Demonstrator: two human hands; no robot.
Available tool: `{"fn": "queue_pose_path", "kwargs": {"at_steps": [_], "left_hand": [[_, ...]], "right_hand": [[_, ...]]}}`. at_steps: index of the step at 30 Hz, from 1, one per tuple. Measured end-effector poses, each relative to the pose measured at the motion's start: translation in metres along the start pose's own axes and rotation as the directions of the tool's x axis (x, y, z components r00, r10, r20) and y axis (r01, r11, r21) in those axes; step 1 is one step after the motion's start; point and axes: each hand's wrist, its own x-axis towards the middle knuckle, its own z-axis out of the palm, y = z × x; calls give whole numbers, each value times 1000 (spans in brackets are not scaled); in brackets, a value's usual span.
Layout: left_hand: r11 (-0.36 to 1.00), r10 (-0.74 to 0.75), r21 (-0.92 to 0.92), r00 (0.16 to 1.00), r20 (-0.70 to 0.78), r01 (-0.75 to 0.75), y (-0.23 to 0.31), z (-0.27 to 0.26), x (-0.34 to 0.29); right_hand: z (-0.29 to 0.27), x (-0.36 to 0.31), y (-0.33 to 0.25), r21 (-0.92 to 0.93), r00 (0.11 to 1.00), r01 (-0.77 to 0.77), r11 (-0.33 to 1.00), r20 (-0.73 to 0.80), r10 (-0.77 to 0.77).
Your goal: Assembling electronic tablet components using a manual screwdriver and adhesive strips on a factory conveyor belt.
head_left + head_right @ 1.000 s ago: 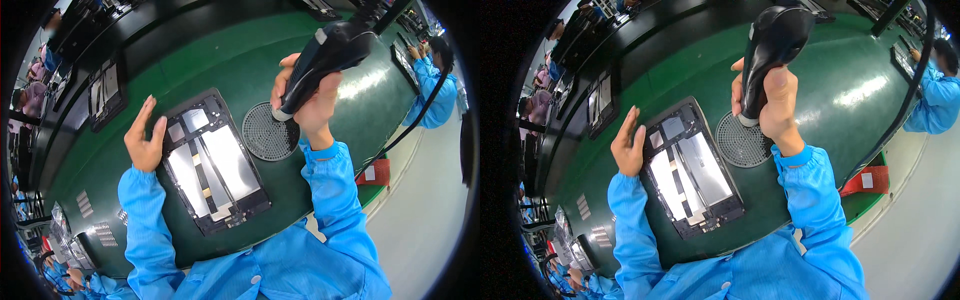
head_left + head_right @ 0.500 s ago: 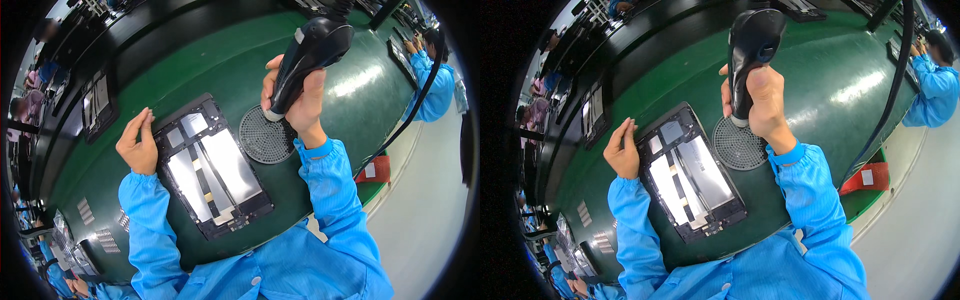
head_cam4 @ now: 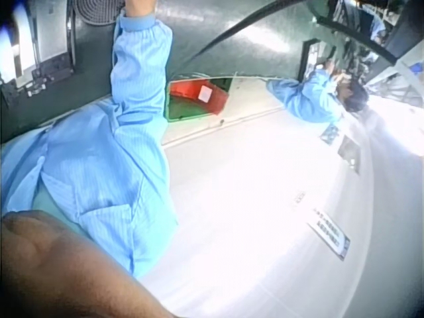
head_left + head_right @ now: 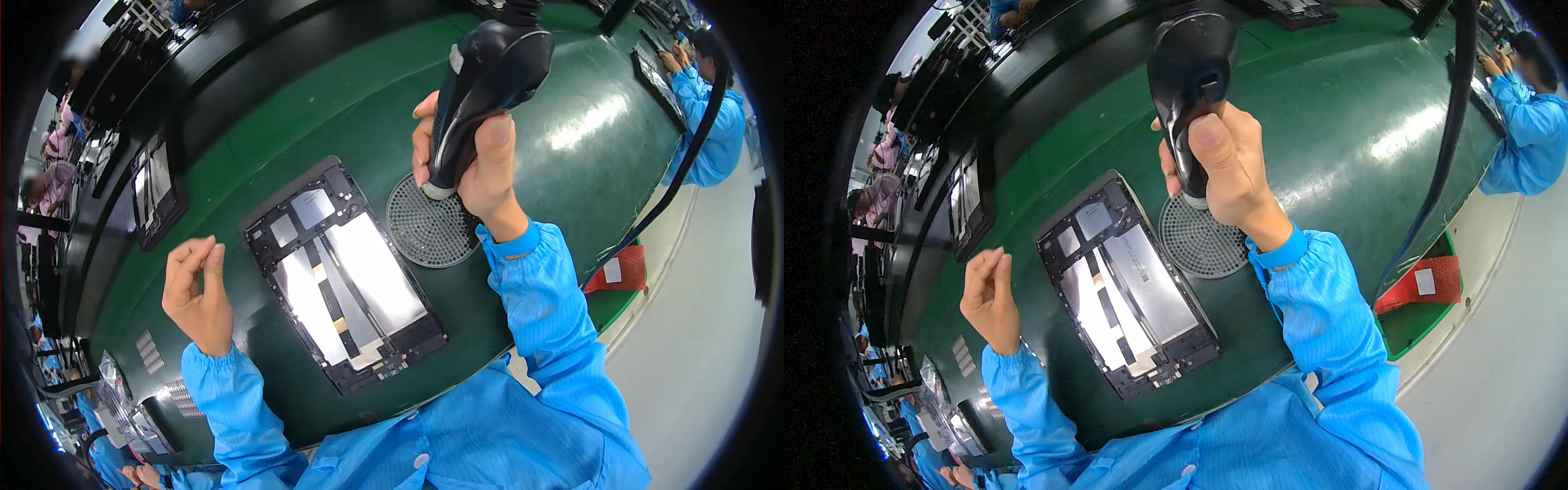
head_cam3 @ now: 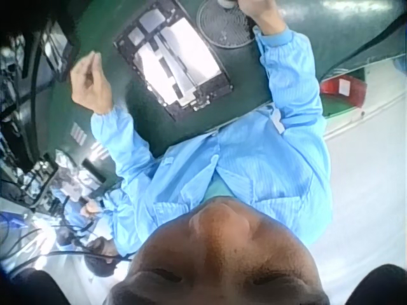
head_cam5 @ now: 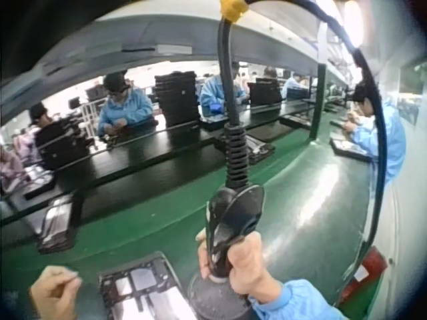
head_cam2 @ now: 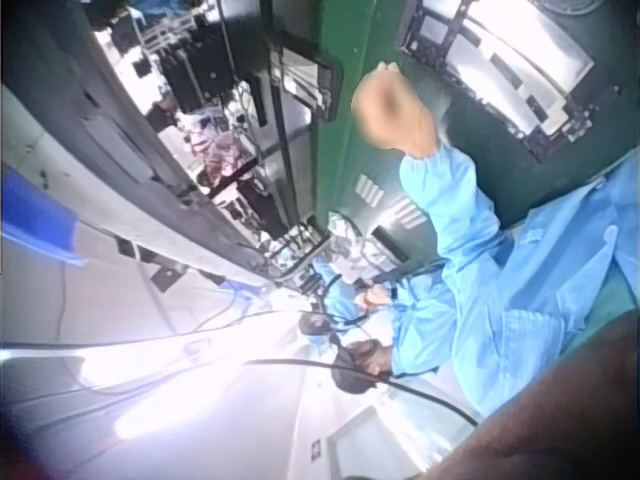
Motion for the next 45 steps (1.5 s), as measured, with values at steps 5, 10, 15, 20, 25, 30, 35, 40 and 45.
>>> {"fn": "queue_pose_path", "kwargs": {"at_steps": [5,10,15,20,25,30,35,40,45], "left_hand": [[931,-343,-127,939,13,342,-3,-21,-31],[791,-495,-260,829,260,553,-9,-29,-47],[625,-562,-365,722,403,690,-16,-31,-65],[608,-536,-373,709,459,701,-12,-19,-62],[629,-484,-397,736,473,668,-19,-13,-60],[635,-493,-403,748,445,659,-22,-18,-59],[637,-531,-362,727,435,681,-26,-27,-59],[637,-535,-346,718,446,689,-23,-29,-56],[654,-459,-363,730,506,663,-19,-17,-55]], "right_hand": [[12,-2,3,12,1000,-1,1000,-13,1],[6,-8,-17,-8,999,2,1000,54,-2],[28,-5,-24,114,953,121,986,263,-147],[88,-5,-18,265,932,-100,959,362,-3],[132,-5,7,150,897,-198,969,426,117],[151,-8,27,34,898,-195,980,407,165],[156,-8,31,-53,894,-174,983,410,181],[157,-9,33,-47,894,-181,982,408,185],[155,-11,27,79,894,-219,972,415,168]]}}
